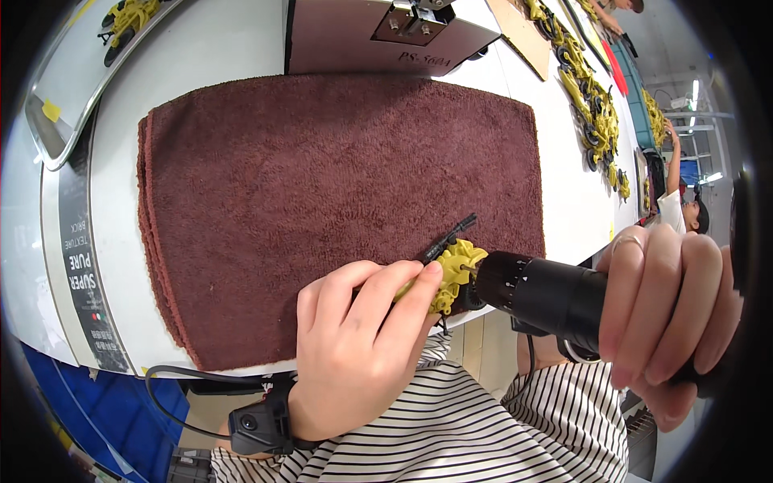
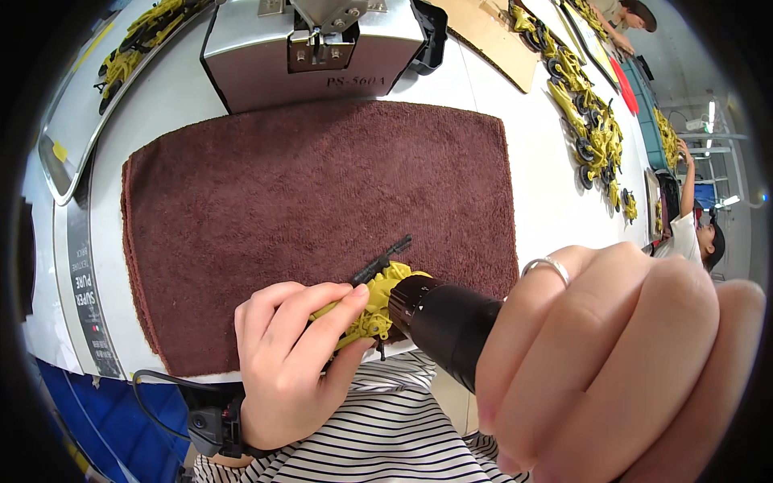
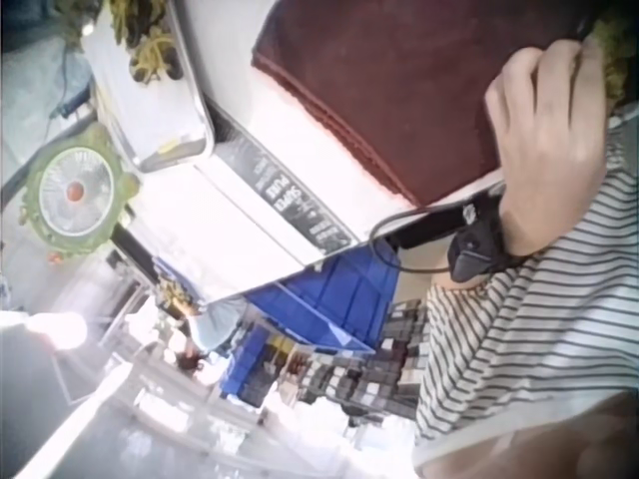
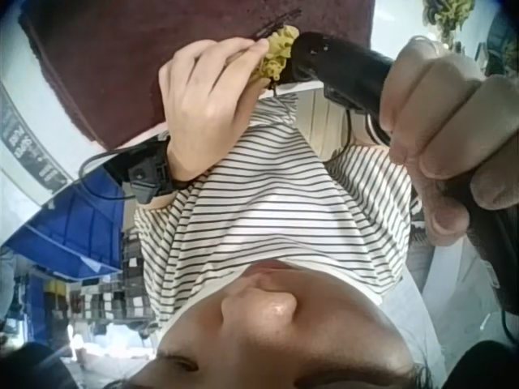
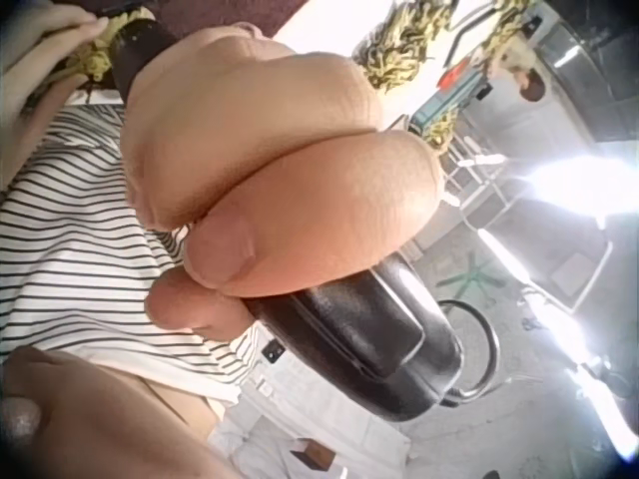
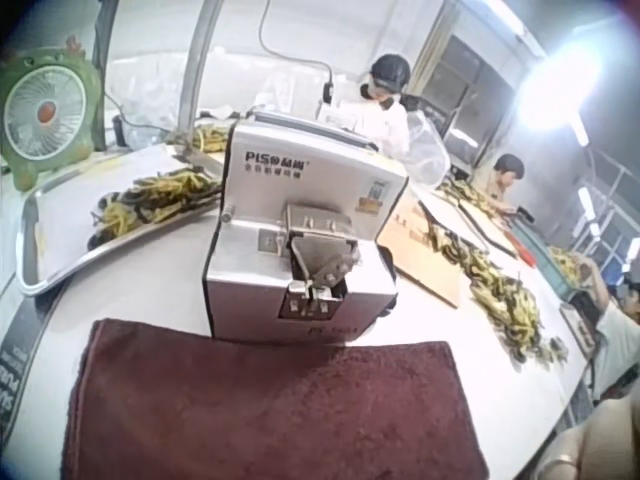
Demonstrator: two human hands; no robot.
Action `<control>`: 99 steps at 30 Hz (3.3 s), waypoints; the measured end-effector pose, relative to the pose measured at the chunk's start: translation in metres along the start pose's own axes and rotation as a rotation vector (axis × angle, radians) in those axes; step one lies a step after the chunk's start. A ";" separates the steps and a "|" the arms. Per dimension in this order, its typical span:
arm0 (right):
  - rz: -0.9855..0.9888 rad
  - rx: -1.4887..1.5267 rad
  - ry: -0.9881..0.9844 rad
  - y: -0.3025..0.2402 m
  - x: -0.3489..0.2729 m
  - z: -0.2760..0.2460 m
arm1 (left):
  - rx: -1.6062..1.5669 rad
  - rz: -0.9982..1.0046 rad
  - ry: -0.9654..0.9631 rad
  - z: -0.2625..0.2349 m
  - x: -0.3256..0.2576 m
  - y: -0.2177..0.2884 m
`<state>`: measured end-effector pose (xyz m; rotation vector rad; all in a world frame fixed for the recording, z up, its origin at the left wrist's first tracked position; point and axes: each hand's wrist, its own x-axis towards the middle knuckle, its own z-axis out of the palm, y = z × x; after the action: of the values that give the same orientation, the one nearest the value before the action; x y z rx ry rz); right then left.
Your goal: Using an electric screwdriver and a parts dispenser to assemble small toy motorcycle models on a workbench.
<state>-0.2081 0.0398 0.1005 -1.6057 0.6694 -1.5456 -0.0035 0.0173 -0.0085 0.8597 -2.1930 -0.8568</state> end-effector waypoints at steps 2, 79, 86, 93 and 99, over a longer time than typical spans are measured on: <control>0.090 -0.005 -0.216 -0.006 0.005 -0.008 | -0.003 0.007 0.002 0.000 0.001 0.001; -0.111 -0.220 0.733 -0.019 -0.086 -0.010 | -0.147 0.198 0.273 -0.031 -0.076 0.000; -0.175 -0.213 0.778 -0.023 -0.087 -0.004 | 0.297 -0.083 0.271 -0.082 -0.156 -0.029; -0.257 -0.117 0.763 -0.026 -0.111 -0.011 | 0.868 -0.634 0.033 -0.122 -0.209 -0.050; -0.282 -0.155 0.829 -0.033 -0.130 -0.019 | 0.444 0.156 -0.037 -0.118 -0.035 0.053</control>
<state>-0.2465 0.1611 0.0532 -1.1482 1.0417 -2.4497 0.0855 0.0343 0.0907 0.8621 -2.4896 -0.3133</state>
